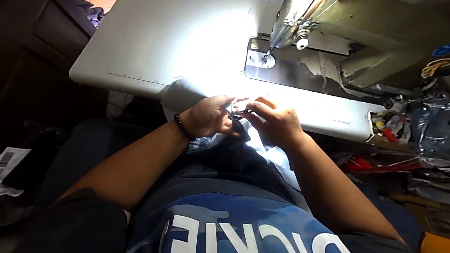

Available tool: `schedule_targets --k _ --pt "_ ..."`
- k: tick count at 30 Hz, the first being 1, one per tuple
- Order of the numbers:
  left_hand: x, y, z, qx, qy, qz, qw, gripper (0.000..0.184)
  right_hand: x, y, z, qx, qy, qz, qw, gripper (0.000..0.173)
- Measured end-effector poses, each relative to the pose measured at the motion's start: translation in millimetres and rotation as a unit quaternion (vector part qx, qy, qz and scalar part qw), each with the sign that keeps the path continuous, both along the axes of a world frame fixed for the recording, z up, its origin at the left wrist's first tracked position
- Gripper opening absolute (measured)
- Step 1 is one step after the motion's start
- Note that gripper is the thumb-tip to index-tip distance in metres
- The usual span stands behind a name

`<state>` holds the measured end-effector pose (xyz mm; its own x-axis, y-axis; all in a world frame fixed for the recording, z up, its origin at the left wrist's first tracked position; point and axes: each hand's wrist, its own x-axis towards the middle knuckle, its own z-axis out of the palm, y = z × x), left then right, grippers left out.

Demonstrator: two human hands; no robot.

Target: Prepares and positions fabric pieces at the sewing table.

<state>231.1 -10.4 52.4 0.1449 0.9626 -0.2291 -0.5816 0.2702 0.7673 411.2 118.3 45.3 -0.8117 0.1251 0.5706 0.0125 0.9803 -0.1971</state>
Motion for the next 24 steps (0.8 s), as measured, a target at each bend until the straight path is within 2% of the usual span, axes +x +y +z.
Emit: schedule_targets --k 4,7,10,12,13,15,16,17,18,19,20,21,22,23,24 --pt "0 5 -1 -0.025 0.002 0.016 1.000 0.047 -8 -4 -2 -0.005 0.010 0.037 0.999 0.017" --pt "-5 16 5 -0.052 0.070 0.002 0.996 0.046 -5 4 -9 -0.016 -0.004 0.034 0.999 0.018" --pt "-16 43 29 -0.022 0.196 -0.018 0.980 0.049 15 53 -8 -0.019 -0.072 -0.113 0.991 0.024" --pt "-28 68 50 0.021 0.240 0.018 0.970 0.052 33 98 1 -0.054 -0.171 -0.273 0.945 0.036" --pt "-34 80 60 0.037 0.257 0.049 0.964 0.054 43 115 2 -0.074 -0.185 -0.340 0.919 0.042" --pt "-49 97 77 0.060 0.288 0.101 0.950 0.060 63 125 13 -0.102 -0.176 -0.404 0.892 0.054" --pt "-56 96 82 0.078 0.331 0.106 0.934 0.060 69 116 21 -0.104 -0.170 -0.392 0.898 0.059" --pt "-61 89 81 0.109 0.411 0.124 0.897 0.057 74 99 25 -0.108 -0.169 -0.347 0.916 0.059" --pt "-63 74 74 0.158 0.512 0.150 0.831 0.048 77 76 24 -0.121 -0.179 -0.271 0.938 0.056" --pt "-65 58 61 0.207 0.617 0.173 0.739 0.038 80 54 15 -0.151 -0.206 -0.188 0.948 0.054" --pt "-68 40 45 0.220 0.704 0.179 0.651 0.037 78 35 1 -0.206 -0.271 -0.106 0.934 0.051" --pt "-72 24 28 0.189 0.778 0.151 0.580 0.047 71 24 -15 -0.254 -0.359 -0.045 0.897 0.057" --pt "-75 11 8 0.124 0.827 0.100 0.540 0.066 60 20 -34 -0.281 -0.442 -0.015 0.852 0.062" --pt "-76 0 -11 0.044 0.848 0.033 0.528 0.088 48 21 -57 -0.297 -0.498 -0.005 0.814 0.063" --pt "-76 -5 -28 -0.018 0.851 -0.031 0.524 0.102 35 24 -81 -0.309 -0.541 -0.016 0.782 0.059"
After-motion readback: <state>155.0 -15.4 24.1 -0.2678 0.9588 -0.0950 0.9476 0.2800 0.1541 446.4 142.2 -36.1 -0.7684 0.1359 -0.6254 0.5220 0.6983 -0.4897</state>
